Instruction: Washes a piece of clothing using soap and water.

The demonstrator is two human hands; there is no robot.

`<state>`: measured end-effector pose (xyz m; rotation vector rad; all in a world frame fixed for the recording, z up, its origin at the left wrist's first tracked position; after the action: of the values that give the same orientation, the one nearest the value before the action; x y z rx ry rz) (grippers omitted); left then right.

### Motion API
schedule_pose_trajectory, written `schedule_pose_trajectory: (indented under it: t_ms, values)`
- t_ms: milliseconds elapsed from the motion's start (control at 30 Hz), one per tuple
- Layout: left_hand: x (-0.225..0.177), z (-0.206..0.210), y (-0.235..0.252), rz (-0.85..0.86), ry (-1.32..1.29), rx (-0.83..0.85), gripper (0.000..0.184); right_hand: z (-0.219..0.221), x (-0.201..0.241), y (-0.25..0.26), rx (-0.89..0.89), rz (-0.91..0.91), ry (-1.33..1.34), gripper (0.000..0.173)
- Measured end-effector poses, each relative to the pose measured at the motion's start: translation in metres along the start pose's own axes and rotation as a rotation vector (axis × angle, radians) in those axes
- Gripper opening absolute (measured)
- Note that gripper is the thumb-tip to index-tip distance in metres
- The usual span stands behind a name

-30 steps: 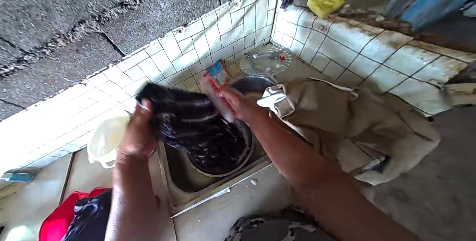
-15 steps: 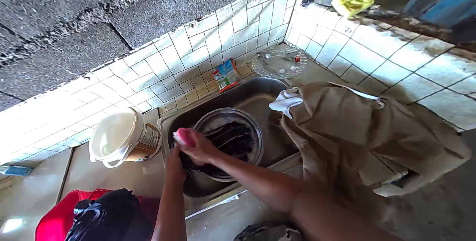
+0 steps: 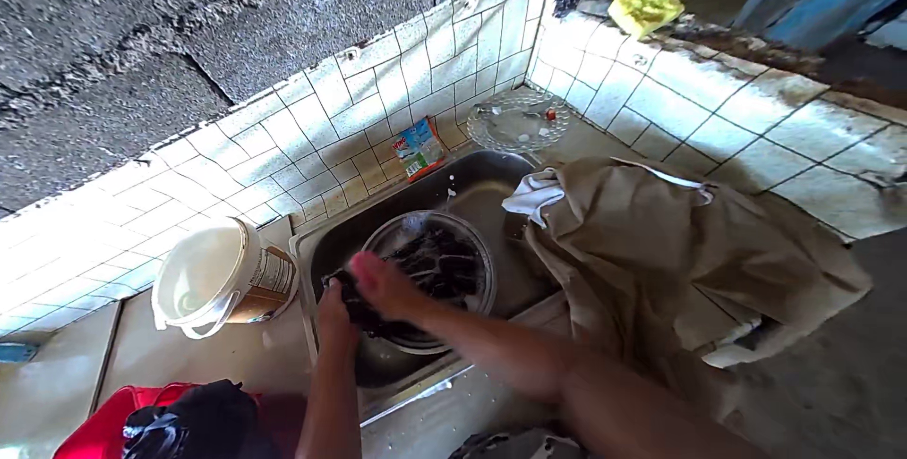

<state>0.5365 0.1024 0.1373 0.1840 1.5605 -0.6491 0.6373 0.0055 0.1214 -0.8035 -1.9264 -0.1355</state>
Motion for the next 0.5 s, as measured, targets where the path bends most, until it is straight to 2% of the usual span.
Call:
schedule_pose_trajectory:
  t_ms: [33, 100, 167, 267, 333, 400, 433, 500]
  values:
    - [-0.011, 0.002, -0.003, 0.026, -0.009, -0.014, 0.041, 0.017, 0.008, -0.005, 0.045, -0.019, 0.029, 0.062]
    - [-0.041, -0.004, -0.014, 0.067, -0.089, -0.041, 0.036, 0.028, -0.023, -0.004, 0.095, 0.03, -0.084, 0.061]
    - [-0.06, -0.016, -0.017, 0.089, -0.204, -0.04, 0.034, 0.001, -0.07, 0.004, 0.077, 0.118, -0.266, 0.06]
    - [-0.047, -0.036, -0.012, 0.062, -0.249, -0.088, 0.034, -0.044, -0.105, 0.009, 0.036, 0.313, -0.361, 0.062]
    - [-0.03, -0.025, -0.011, 0.013, -0.164, -0.061, 0.036, -0.041, -0.068, 0.005, -0.009, 0.235, -0.239, 0.062]
    - [-0.016, -0.002, -0.014, -0.021, -0.074, -0.001, 0.037, -0.016, -0.004, -0.003, -0.036, 0.033, -0.019, 0.062]
    - [-0.018, 0.005, -0.016, 0.005, -0.045, -0.003, 0.036, 0.0, 0.013, -0.006, -0.014, -0.021, 0.067, 0.062]
    - [-0.047, 0.005, -0.029, 0.095, -0.065, -0.021, 0.034, 0.021, -0.006, -0.004, 0.056, -0.008, 0.03, 0.062]
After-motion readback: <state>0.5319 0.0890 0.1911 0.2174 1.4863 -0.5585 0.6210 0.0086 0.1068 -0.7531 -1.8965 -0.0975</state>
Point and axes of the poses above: each hand's wrist, its own y-axis towards the middle knuckle, its own z-axis out of the palm, x = y × z, the point moved 10 cm from there along y, towards the middle knuckle, and after that the axes turned 4 degrees about -y, right-handed, at the moved point
